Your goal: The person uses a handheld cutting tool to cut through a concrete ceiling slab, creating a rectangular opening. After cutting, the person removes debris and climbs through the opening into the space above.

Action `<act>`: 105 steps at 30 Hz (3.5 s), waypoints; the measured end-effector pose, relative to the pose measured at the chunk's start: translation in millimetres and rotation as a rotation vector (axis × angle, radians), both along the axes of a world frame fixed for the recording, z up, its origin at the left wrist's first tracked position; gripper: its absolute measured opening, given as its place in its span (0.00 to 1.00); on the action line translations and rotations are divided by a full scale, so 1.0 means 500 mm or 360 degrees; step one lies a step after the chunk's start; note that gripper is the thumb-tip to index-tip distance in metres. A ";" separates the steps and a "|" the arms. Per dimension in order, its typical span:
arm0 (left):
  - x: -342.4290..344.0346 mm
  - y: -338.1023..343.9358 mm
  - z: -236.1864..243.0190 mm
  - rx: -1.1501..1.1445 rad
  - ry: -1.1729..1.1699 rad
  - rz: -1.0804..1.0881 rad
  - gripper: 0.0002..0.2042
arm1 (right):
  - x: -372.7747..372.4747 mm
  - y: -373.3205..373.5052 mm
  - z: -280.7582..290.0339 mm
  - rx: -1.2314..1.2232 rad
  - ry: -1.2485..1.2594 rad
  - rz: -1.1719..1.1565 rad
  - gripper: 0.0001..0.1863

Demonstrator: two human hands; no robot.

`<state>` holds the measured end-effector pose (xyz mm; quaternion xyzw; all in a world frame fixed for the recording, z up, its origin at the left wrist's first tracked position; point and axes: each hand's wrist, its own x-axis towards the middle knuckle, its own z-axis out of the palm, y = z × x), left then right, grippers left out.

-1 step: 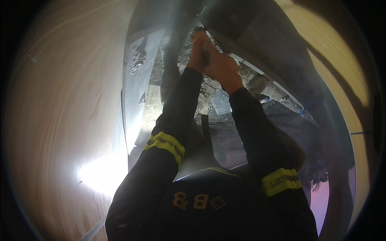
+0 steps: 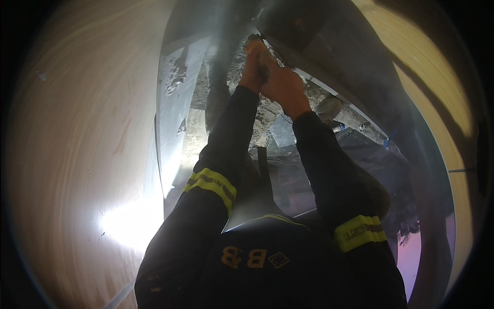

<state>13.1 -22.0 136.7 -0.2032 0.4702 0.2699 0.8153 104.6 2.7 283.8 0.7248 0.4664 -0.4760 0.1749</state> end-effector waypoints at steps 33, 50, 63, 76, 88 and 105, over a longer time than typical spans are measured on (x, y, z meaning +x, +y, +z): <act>0.001 -0.007 0.026 0.0026 0.0076 0.0010 0.14 | 0.002 -0.004 0.035 -0.0048 0.0023 -0.0018 0.49; 0.002 -0.001 0.071 0.0012 0.0082 -0.0037 0.14 | 0.003 -0.008 0.063 -0.0107 -0.0031 0.0012 0.49; -0.007 -0.007 -0.029 0.0300 -0.0016 0.0018 0.11 | -0.004 0.004 0.000 0.0096 0.0020 -0.0003 0.36; -0.066 0.015 0.118 0.0055 0.0263 -0.0194 0.18 | -0.020 -0.041 0.032 -0.0020 0.0246 -0.0235 0.57; -0.070 0.003 0.137 0.0013 0.0172 0.0072 0.18 | -0.034 -0.067 0.068 -0.0030 0.0243 -0.0269 0.59; -0.025 0.003 0.123 0.0056 0.0176 0.0026 0.17 | -0.009 -0.068 0.058 0.0167 0.0035 -0.0032 0.49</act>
